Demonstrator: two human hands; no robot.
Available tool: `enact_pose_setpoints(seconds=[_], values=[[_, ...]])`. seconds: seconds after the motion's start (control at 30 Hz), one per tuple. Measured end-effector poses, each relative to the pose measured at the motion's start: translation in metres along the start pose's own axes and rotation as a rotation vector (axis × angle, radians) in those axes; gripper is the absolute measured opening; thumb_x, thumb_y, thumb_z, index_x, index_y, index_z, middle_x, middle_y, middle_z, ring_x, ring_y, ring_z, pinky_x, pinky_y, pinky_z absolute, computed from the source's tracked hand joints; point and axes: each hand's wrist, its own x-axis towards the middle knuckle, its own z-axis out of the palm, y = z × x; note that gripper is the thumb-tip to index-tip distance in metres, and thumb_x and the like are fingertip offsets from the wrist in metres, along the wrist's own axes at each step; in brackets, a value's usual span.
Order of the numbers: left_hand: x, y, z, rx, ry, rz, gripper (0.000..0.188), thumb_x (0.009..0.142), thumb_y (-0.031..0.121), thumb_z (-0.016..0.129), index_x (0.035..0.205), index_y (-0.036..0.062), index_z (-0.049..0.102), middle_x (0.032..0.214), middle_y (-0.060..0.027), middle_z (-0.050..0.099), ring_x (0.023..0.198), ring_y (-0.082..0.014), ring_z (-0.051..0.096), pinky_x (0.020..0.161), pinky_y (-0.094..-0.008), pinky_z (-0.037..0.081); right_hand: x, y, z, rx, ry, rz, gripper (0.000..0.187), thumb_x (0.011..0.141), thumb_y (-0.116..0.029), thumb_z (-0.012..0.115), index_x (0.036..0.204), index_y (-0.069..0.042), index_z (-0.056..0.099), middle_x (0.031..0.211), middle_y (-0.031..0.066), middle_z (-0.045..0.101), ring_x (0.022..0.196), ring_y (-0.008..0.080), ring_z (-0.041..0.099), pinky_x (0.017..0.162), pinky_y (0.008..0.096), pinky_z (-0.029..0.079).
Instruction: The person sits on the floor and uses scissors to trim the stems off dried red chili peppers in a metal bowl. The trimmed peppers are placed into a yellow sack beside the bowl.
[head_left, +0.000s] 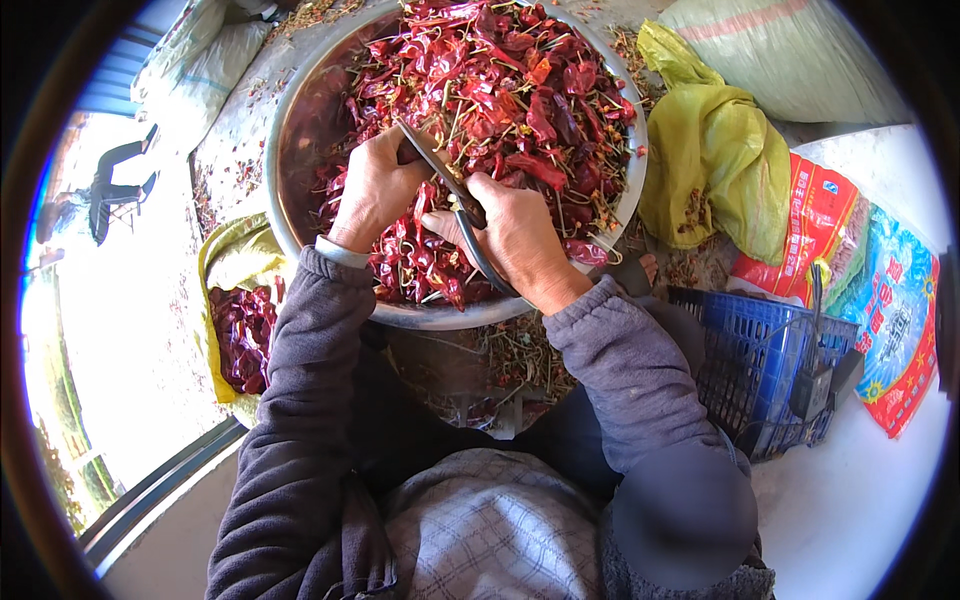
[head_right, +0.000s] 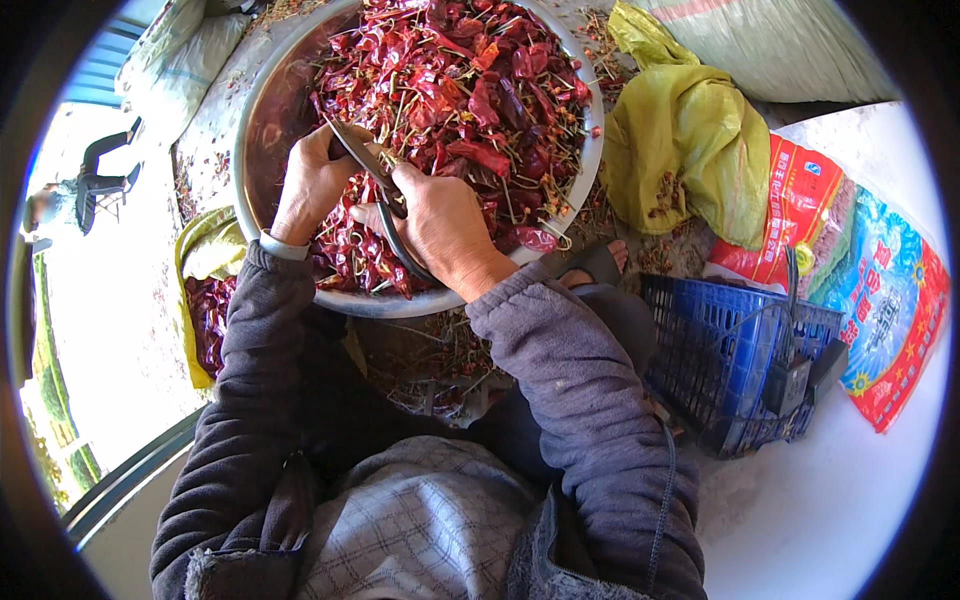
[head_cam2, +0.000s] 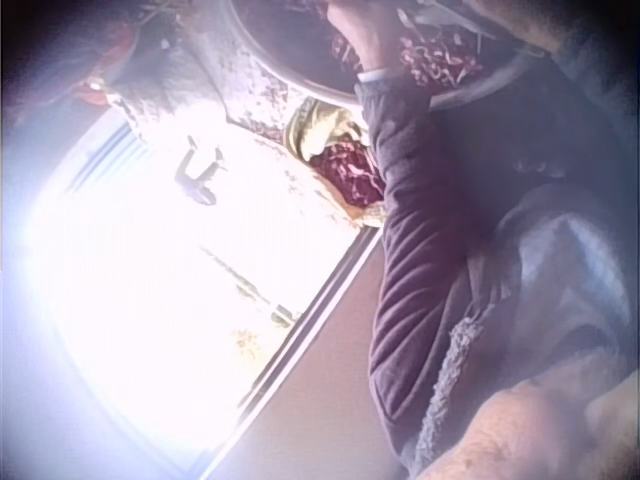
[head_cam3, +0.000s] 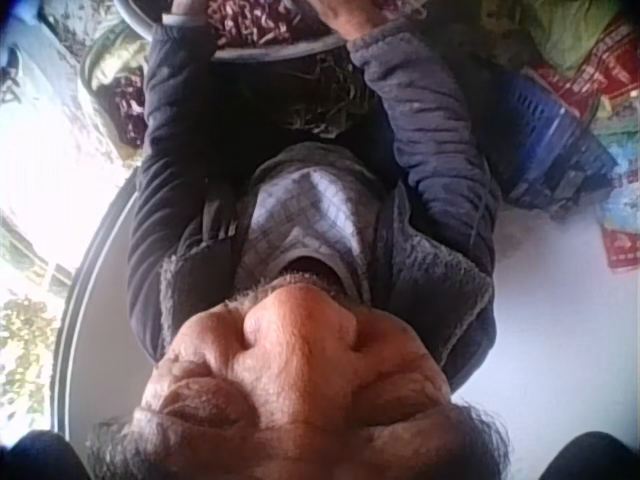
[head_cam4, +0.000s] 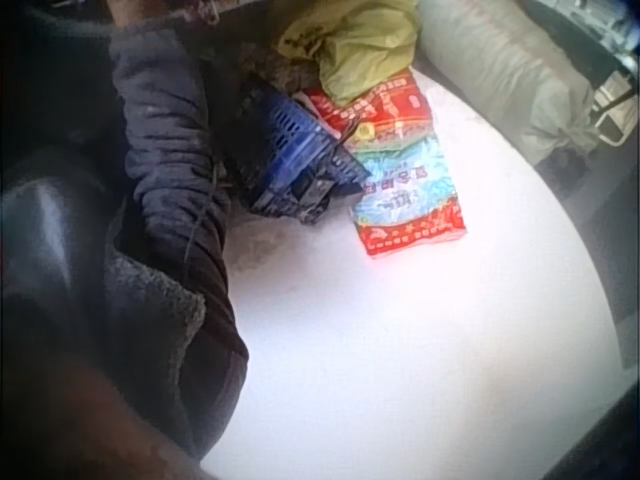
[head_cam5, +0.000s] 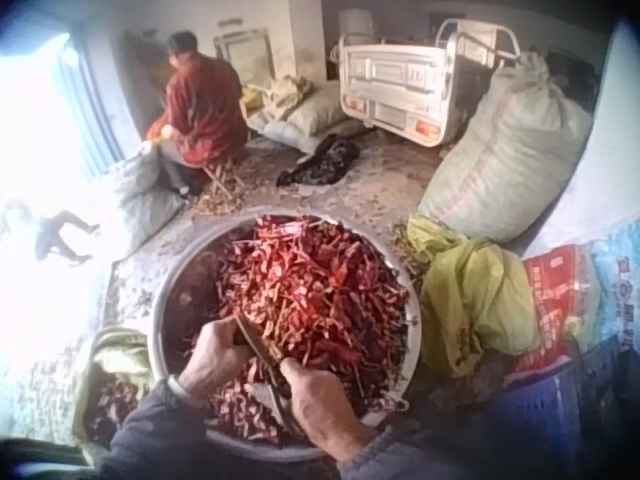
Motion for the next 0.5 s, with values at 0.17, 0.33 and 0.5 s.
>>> enact_pose_setpoints(seconds=[0.17,0.33,0.5], values=[[0.001,0.002,-0.005,-0.193,-0.103,0.046,0.015,0.090,0.005,0.075,0.104,0.0013,0.072,0.089,-0.0002,0.072,0.085,-0.0071,0.064,0.080,-0.0258,0.052,-0.005,0.000,-0.005,0.216,-0.112,0.093,0.045,0.090,-0.044,0.078,0.092,-0.001,0.064,0.062,0.0058,0.057,0.055,0.0154,0.055,0.054,0.0341,0.045],[-0.004,0.016,-0.010,-0.337,-0.161,0.055,0.020,0.091,0.002,0.070,0.111,0.0037,0.074,0.079,0.0058,0.066,0.063,0.0005,0.046,0.057,-0.0176,0.035,-0.008,-0.007,-0.011,0.665,-0.191,0.146,0.044,0.093,-0.047,0.075,0.093,-0.005,0.061,0.068,-0.0044,0.052,0.054,0.0073,0.048,0.051,0.0276,0.041],[-0.009,0.027,-0.012,-0.399,-0.170,-0.012,0.023,0.093,-0.001,0.065,0.113,0.0037,0.074,0.077,0.0069,0.063,0.059,0.0010,0.041,0.053,-0.0174,0.030,-0.020,0.000,-0.010,1.100,-0.378,0.256,0.045,0.098,-0.052,0.066,0.102,-0.008,0.057,0.067,-0.0052,0.046,0.052,0.0026,0.041,0.046,0.0212,0.033]])
